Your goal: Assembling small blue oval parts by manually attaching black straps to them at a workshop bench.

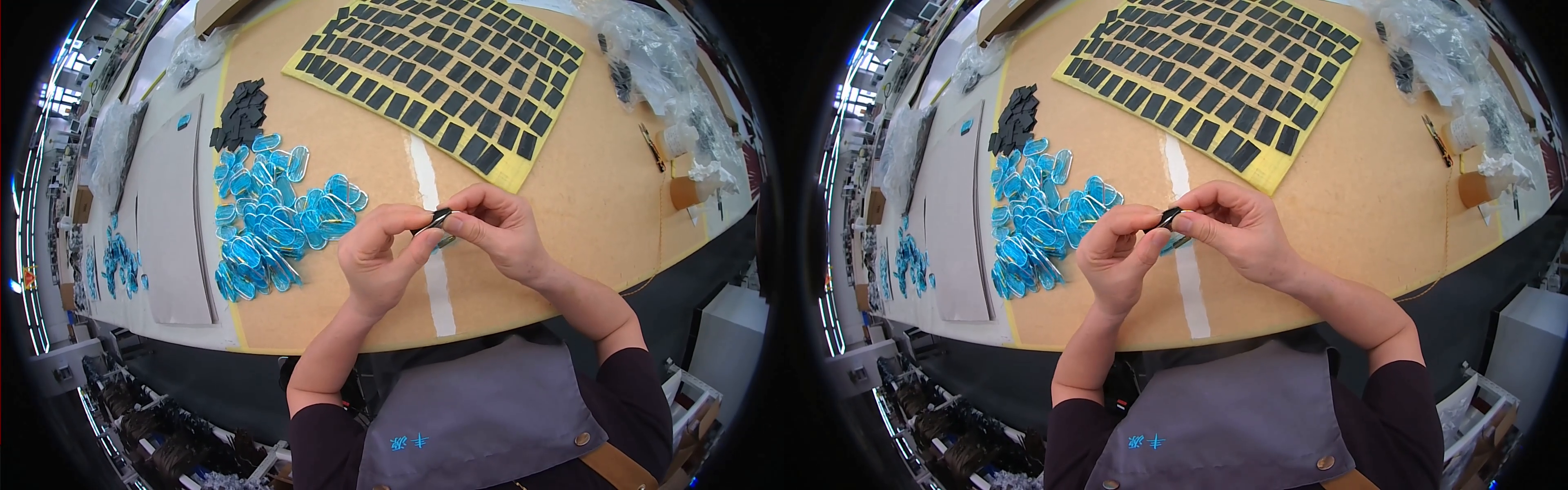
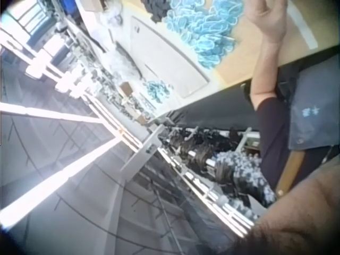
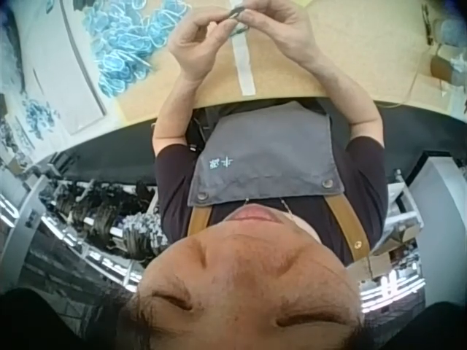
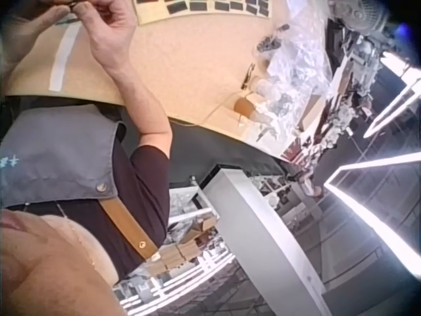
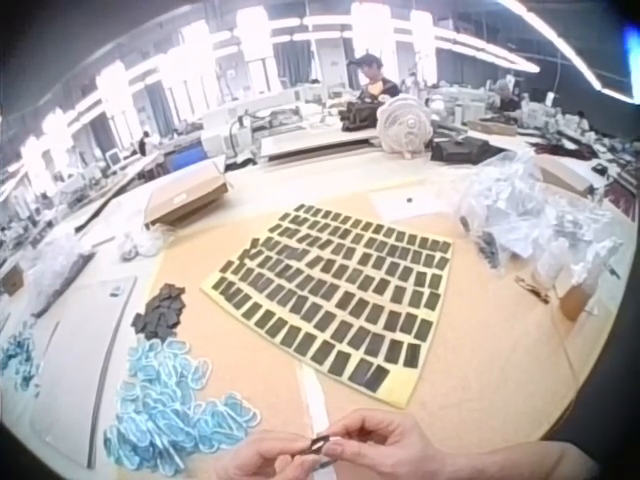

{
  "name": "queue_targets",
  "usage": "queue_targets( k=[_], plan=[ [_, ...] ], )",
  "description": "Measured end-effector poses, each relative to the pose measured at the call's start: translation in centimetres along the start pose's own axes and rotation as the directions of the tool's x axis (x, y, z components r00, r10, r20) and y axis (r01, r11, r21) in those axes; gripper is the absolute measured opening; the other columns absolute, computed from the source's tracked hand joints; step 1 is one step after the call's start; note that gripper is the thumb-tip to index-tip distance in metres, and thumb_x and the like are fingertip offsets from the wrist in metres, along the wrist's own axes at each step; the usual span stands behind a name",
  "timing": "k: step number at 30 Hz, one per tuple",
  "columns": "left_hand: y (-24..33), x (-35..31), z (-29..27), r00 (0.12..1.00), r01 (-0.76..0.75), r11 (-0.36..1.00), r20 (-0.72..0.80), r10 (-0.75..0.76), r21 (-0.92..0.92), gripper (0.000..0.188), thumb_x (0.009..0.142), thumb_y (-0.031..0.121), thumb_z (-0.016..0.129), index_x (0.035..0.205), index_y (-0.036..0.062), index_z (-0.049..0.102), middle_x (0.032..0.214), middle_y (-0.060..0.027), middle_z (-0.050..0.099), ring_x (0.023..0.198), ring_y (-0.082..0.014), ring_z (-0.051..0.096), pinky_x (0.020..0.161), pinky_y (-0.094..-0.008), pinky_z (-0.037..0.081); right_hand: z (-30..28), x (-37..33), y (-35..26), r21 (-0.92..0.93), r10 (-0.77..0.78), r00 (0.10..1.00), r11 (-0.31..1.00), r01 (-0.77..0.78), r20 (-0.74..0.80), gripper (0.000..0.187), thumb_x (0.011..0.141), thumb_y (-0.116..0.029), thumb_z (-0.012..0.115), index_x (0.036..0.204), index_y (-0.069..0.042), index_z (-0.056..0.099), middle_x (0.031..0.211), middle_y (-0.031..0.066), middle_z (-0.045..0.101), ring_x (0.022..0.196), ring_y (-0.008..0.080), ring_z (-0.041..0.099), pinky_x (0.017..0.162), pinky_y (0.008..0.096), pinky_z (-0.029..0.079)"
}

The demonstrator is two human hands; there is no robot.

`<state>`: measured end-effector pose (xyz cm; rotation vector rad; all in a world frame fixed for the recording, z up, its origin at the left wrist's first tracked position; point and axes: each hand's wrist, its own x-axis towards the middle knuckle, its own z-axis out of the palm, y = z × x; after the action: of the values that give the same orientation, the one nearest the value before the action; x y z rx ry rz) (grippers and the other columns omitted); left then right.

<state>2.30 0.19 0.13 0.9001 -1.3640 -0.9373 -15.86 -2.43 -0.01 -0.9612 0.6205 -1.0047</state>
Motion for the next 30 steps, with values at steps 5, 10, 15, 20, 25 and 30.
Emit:
queue_targets(
  k=[5,10,15,20,25,30],
  plan=[
    [0.22,0.35,-0.38,0.997,-0.075,0.989,0.009,0.074,0.125,0.016,0.076,-0.005,0.074,0.091,-0.0012,0.067,0.088,-0.0116,0.07,0.08,-0.0179,0.067,0.07,-0.0257,0.051,0.07,0.07,-0.29,-0.077,-0.023,1.0,0.997,0.024,0.006,0.015,0.09,-0.003,0.065,0.105,0.002,0.064,0.097,0.0054,0.067,0.09,0.0079,0.063,0.078,0.0209,0.052],
    [0.21,0.27,-0.66,0.997,-0.071,0.982,-0.001,0.073,0.175,0.015,0.077,-0.005,0.074,0.089,-0.0005,0.067,0.086,-0.0103,0.071,0.078,-0.0168,0.067,0.068,-0.0247,0.051,-0.21,0.0,0.05,-0.121,-0.012,1.0,0.993,0.015,0.022,0.015,0.09,-0.002,0.065,0.105,0.002,0.065,0.097,0.0056,0.068,0.089,0.0076,0.063,0.078,0.0208,0.051],
    [-0.26,0.38,-0.78,0.997,-0.077,0.981,0.026,0.074,0.179,0.014,0.077,-0.003,0.074,0.088,-0.0008,0.066,0.088,-0.01,0.07,0.078,-0.0163,0.066,0.069,-0.0252,0.051,-0.1,0.08,0.08,-0.086,0.002,1.0,0.996,0.0,0.016,0.016,0.091,-0.003,0.065,0.106,0.002,0.064,0.098,0.0056,0.067,0.09,0.0081,0.063,0.08,0.0214,0.051],
    [0.46,0.6,-0.22,0.997,-0.07,0.986,0.032,0.066,0.154,0.015,0.079,-0.004,0.071,0.093,-0.0022,0.064,0.094,-0.0116,0.067,0.085,-0.0166,0.063,0.074,-0.0255,0.049,0.0,0.18,0.04,0.003,-0.021,1.0,1.0,0.021,-0.009,0.017,0.092,-0.004,0.064,0.107,0.003,0.063,0.1,0.0061,0.067,0.093,0.0092,0.063,0.083,0.0225,0.051],
    [-0.11,0.56,-0.81,0.997,-0.067,0.988,0.057,0.06,0.136,0.016,0.078,-0.004,0.072,0.092,-0.0018,0.065,0.092,-0.0121,0.069,0.084,-0.0198,0.066,0.074,-0.027,0.051,-0.18,0.09,0.06,-0.063,-0.01,1.0,0.998,0.01,0.004,0.017,0.092,-0.005,0.064,0.106,0.003,0.063,0.099,0.0055,0.067,0.091,0.0086,0.063,0.082,0.022,0.051],
    [0.05,0.25,-0.23,1.0,-0.01,0.998,-0.023,0.011,0.067,0.011,0.08,-0.007,0.069,0.09,-0.0024,0.064,0.09,-0.0105,0.068,0.083,-0.018,0.064,0.074,-0.0264,0.05,-0.24,0.09,0.04,-0.082,0.007,1.0,0.997,-0.007,0.004,0.016,0.092,-0.006,0.065,0.106,0.002,0.063,0.097,0.0048,0.067,0.09,0.0078,0.063,0.079,0.0209,0.051]
  ],
)
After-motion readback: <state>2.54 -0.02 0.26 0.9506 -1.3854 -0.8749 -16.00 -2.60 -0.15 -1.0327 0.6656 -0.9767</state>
